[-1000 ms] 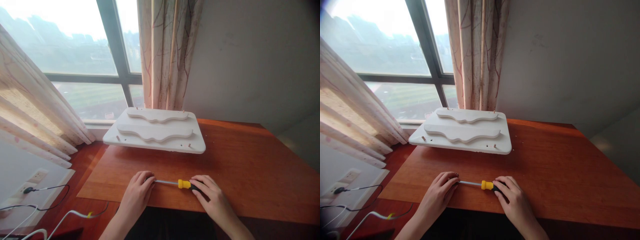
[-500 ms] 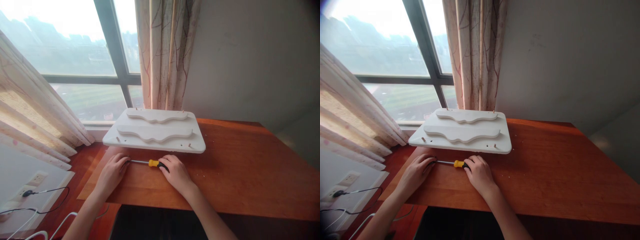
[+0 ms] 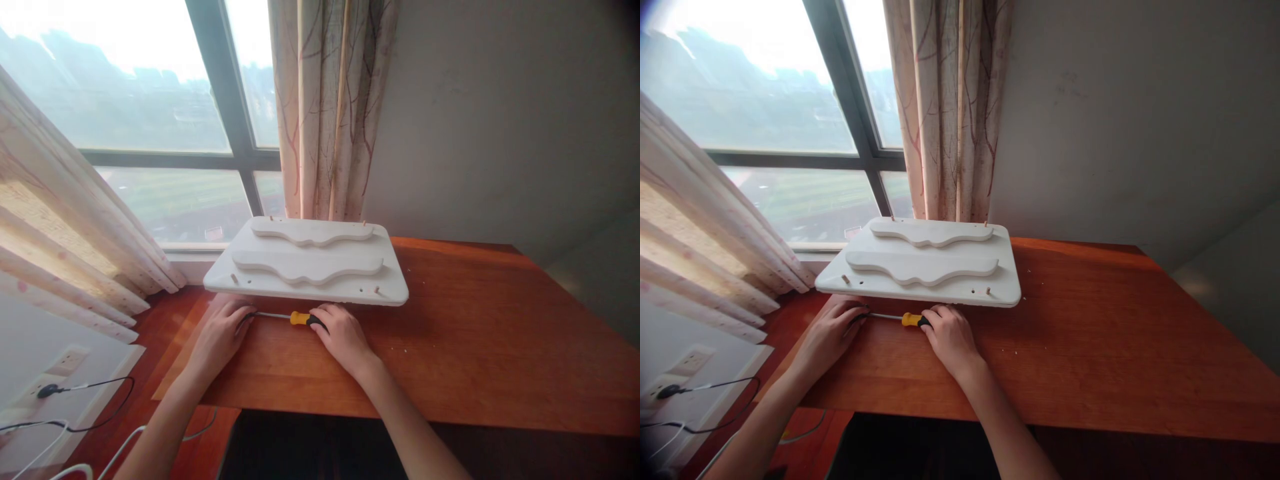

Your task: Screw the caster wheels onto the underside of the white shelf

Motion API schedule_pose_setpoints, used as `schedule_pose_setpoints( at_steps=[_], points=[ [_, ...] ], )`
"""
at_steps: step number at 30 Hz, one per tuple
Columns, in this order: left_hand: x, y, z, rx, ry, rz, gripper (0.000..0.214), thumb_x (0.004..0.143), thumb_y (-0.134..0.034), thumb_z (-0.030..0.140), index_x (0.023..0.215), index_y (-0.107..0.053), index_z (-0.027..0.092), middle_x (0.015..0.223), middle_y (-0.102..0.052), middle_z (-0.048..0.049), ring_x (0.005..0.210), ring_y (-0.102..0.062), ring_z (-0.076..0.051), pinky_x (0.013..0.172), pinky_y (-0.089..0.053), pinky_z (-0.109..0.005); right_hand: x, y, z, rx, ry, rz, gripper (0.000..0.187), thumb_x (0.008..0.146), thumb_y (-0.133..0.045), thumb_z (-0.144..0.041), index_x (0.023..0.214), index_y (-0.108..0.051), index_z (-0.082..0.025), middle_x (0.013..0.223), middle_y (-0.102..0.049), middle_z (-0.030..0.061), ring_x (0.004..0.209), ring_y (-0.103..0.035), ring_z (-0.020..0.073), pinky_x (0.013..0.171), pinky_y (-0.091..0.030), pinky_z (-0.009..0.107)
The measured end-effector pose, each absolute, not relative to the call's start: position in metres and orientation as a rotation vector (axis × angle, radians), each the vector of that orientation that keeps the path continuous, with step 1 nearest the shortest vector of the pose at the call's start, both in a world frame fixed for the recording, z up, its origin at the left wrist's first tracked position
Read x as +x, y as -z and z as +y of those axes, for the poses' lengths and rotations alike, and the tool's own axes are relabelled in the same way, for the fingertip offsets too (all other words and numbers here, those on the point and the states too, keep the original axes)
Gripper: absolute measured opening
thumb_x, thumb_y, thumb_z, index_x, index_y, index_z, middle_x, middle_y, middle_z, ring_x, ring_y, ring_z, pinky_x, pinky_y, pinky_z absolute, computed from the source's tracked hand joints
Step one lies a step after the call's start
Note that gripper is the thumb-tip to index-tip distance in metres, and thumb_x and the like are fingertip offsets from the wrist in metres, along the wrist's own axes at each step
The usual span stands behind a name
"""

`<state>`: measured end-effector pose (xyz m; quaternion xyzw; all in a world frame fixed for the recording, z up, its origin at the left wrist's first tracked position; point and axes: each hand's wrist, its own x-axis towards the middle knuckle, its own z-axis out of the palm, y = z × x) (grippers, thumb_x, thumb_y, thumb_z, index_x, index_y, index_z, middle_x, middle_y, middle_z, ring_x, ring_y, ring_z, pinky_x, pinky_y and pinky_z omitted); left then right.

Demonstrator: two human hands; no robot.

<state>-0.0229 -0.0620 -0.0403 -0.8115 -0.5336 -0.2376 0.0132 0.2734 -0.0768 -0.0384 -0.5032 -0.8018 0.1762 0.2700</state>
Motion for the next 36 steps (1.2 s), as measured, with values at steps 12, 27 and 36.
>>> schedule_pose_setpoints(
  at_steps=[12,27,36],
  points=[
    [0.025,0.042,-0.103,-2.441,0.928,-1.615,0.031,0.095,-0.050,0.022,0.124,-0.062,0.023,0.125,-0.064,-0.0108,0.114,-0.061,-0.028,0.098,-0.052,-0.044,0.308,0.049,-0.103,-1.357,-0.409,-2.024,0.036,0.094,-0.060,-0.020,0.130,-0.064,-0.018,0.125,-0.068,0.0112,0.116,-0.062,0.0258,0.104,-0.051,0.043],
    [0.120,0.040,-0.143,-2.750,1.062,-1.547,0.026,0.096,-0.047,0.013,0.115,-0.063,0.023,0.110,-0.067,-0.0090,0.097,-0.064,-0.023,0.086,-0.057,-0.038,0.307,0.053,-0.103,-1.374,-0.394,-2.018,0.040,0.089,-0.062,-0.014,0.129,-0.064,-0.019,0.118,-0.070,0.0110,0.110,-0.064,0.0268,0.097,-0.054,0.045],
    [0.117,0.042,-0.146,-2.732,1.077,-1.574,0.027,0.095,-0.047,0.011,0.114,-0.063,0.022,0.111,-0.067,-0.0093,0.099,-0.064,-0.023,0.086,-0.056,-0.037,0.300,0.057,-0.092,-1.350,-0.413,-2.023,0.035,0.090,-0.059,-0.010,0.123,-0.067,-0.020,0.116,-0.071,0.0094,0.111,-0.062,0.0263,0.099,-0.052,0.044]
  ],
)
